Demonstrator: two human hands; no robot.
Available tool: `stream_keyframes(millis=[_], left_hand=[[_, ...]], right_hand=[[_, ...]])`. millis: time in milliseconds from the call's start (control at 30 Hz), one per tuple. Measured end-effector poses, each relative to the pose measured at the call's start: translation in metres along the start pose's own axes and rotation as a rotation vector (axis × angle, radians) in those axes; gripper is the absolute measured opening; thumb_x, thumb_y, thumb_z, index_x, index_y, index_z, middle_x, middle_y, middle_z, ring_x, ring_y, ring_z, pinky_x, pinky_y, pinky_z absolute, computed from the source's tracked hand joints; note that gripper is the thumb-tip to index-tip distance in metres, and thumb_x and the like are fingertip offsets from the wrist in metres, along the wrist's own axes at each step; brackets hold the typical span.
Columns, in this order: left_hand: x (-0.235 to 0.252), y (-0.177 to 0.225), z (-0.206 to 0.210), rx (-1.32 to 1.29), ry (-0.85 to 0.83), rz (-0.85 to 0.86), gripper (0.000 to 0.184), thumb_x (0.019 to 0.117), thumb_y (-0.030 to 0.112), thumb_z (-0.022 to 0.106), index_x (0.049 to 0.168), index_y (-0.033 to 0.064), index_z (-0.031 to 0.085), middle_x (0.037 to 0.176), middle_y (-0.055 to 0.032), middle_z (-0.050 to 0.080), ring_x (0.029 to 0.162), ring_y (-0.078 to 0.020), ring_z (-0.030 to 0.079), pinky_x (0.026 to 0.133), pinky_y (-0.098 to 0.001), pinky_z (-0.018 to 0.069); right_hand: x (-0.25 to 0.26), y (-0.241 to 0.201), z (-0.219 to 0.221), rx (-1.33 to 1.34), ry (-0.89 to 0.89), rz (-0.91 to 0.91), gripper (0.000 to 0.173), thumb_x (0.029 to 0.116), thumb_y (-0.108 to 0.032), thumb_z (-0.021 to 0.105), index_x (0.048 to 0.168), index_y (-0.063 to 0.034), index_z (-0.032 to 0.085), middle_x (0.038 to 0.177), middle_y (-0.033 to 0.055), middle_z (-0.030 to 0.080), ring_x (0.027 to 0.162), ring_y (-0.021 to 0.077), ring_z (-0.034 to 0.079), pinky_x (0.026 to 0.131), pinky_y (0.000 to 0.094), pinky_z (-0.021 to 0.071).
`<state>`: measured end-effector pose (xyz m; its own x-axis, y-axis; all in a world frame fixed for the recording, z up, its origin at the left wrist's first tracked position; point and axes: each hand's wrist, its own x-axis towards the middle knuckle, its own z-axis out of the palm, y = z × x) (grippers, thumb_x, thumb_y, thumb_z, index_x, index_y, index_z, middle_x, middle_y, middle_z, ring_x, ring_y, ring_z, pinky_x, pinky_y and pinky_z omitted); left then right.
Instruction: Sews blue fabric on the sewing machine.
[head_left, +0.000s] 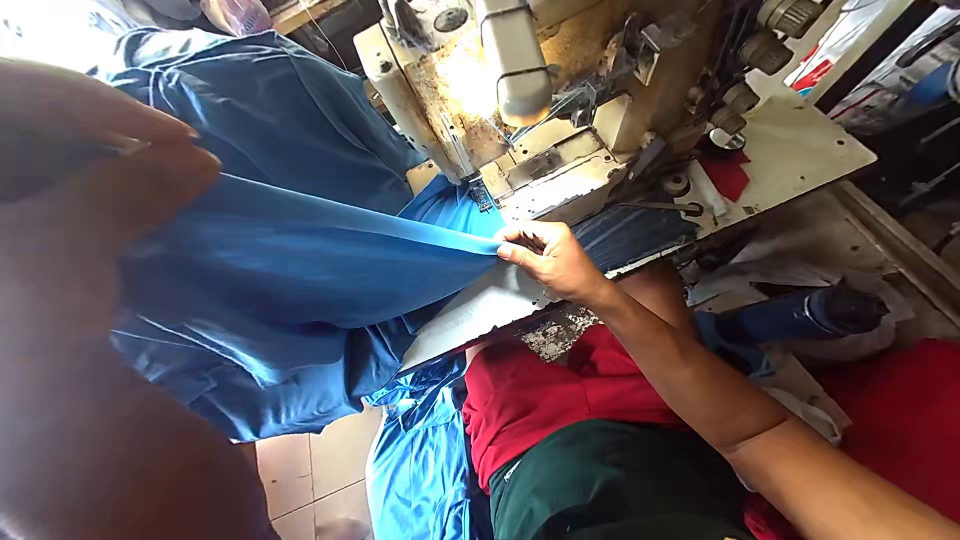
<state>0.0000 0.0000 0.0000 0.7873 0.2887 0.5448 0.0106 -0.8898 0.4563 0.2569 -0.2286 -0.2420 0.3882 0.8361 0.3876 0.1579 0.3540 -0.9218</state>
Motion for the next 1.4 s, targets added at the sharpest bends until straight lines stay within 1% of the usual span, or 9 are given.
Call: stream_keyframes(millis=[167, 300, 400, 567, 700, 933, 1033, 1167, 1400], left_hand=[[-0.021, 0.015, 0.032, -0.135, -0.013, 0.103, 0.023, 0.0875, 0.012, 0.075, 0.11, 0.0142, 0.071, 0.104, 0.0091, 0.074, 0.091, -0.0031, 0.069, 0.082, -0.0224, 0.059], [-0.034, 0.015, 0.075, -0.039, -0.034, -0.034, 0.016, 0.0919, 0.015, 0.075, 0.107, 0.01, 0.074, 0.1, 0.0023, 0.075, 0.084, -0.0063, 0.07, 0.075, -0.0259, 0.0612], [-0.03, -0.014, 0.123, 0.14, -0.077, -0.201, 0.028, 0.0943, 0.027, 0.074, 0.121, 0.0175, 0.073, 0.089, -0.0001, 0.071, 0.071, -0.0104, 0.064, 0.067, -0.0327, 0.0561], [-0.002, -0.054, 0.192, 0.233, -0.125, -0.37, 0.051, 0.0955, 0.041, 0.07, 0.141, 0.0189, 0.062, 0.095, -0.0111, 0.073, 0.082, -0.0289, 0.07, 0.076, -0.0573, 0.0579], [0.019, -0.078, 0.217, 0.312, -0.019, -0.453, 0.028, 0.0998, 0.037, 0.06, 0.115, 0.018, 0.074, 0.101, -0.0065, 0.076, 0.096, -0.0282, 0.073, 0.082, -0.0612, 0.0569], [-0.005, -0.12, 0.202, 0.1, 0.213, -0.658, 0.028, 0.0984, 0.035, 0.065, 0.107, 0.0105, 0.073, 0.084, -0.0048, 0.073, 0.076, -0.0168, 0.069, 0.075, -0.0451, 0.0571], [-0.025, -0.106, 0.184, 0.044, 0.209, -0.554, 0.033, 0.0999, 0.037, 0.066, 0.119, 0.0107, 0.068, 0.075, -0.0023, 0.067, 0.063, -0.0133, 0.06, 0.064, -0.0367, 0.0543], [-0.045, -0.067, 0.137, -0.042, 0.185, -0.305, 0.021, 0.1015, 0.025, 0.066, 0.115, 0.0098, 0.071, 0.076, 0.0027, 0.066, 0.061, -0.0058, 0.057, 0.058, -0.0243, 0.0504], [-0.051, 0.008, 0.057, 0.062, 0.184, -0.084, 0.022, 0.098, 0.022, 0.07, 0.114, 0.0072, 0.069, 0.094, 0.0056, 0.072, 0.077, 0.0005, 0.065, 0.07, -0.0195, 0.0555]], right_hand=[[-0.003, 0.013, -0.005, -0.017, -0.048, 0.007, 0.012, 0.1003, -0.01, 0.066, 0.109, -0.0048, 0.072, 0.092, 0.0047, 0.07, 0.066, 0.0101, 0.06, 0.056, 0.0245, 0.0531], [-0.003, 0.033, -0.002, -0.041, -0.034, -0.034, 0.01, 0.0984, -0.01, 0.068, 0.106, -0.0063, 0.074, 0.092, 0.0028, 0.071, 0.066, 0.0095, 0.061, 0.058, 0.026, 0.0537], [-0.005, 0.05, -0.001, -0.054, -0.034, -0.053, 0.01, 0.0965, -0.009, 0.07, 0.105, -0.0049, 0.075, 0.098, 0.0043, 0.073, 0.078, 0.0122, 0.068, 0.069, 0.0294, 0.0595], [-0.009, 0.059, -0.002, -0.081, -0.032, -0.016, 0.012, 0.0959, -0.009, 0.071, 0.107, -0.0069, 0.075, 0.103, 0.0039, 0.073, 0.081, 0.0128, 0.068, 0.071, 0.0304, 0.0605], [-0.01, 0.06, -0.006, -0.084, -0.06, 0.043, 0.015, 0.0961, -0.012, 0.072, 0.111, -0.0078, 0.075, 0.105, 0.0039, 0.073, 0.08, 0.0135, 0.068, 0.071, 0.0313, 0.0607], [-0.011, 0.065, -0.006, -0.11, -0.106, 0.044, 0.019, 0.0979, -0.013, 0.07, 0.117, -0.0108, 0.074, 0.112, 0.0019, 0.072, 0.088, 0.0135, 0.07, 0.078, 0.0327, 0.0619], [-0.012, 0.065, -0.006, -0.138, -0.093, 0.023, 0.02, 0.0978, -0.014, 0.07, 0.117, -0.0113, 0.074, 0.114, 0.0016, 0.072, 0.091, 0.0127, 0.07, 0.079, 0.0323, 0.0618], [-0.011, 0.063, -0.003, -0.184, -0.071, -0.066, 0.026, 0.0976, -0.011, 0.069, 0.123, -0.0093, 0.072, 0.121, 0.0035, 0.071, 0.102, 0.0137, 0.07, 0.086, 0.0337, 0.062], [0.003, 0.031, 0.002, -0.195, -0.148, -0.178, 0.026, 0.0977, -0.002, 0.066, 0.123, -0.0027, 0.071, 0.119, 0.0072, 0.071, 0.093, 0.0114, 0.069, 0.082, 0.0286, 0.0613]])
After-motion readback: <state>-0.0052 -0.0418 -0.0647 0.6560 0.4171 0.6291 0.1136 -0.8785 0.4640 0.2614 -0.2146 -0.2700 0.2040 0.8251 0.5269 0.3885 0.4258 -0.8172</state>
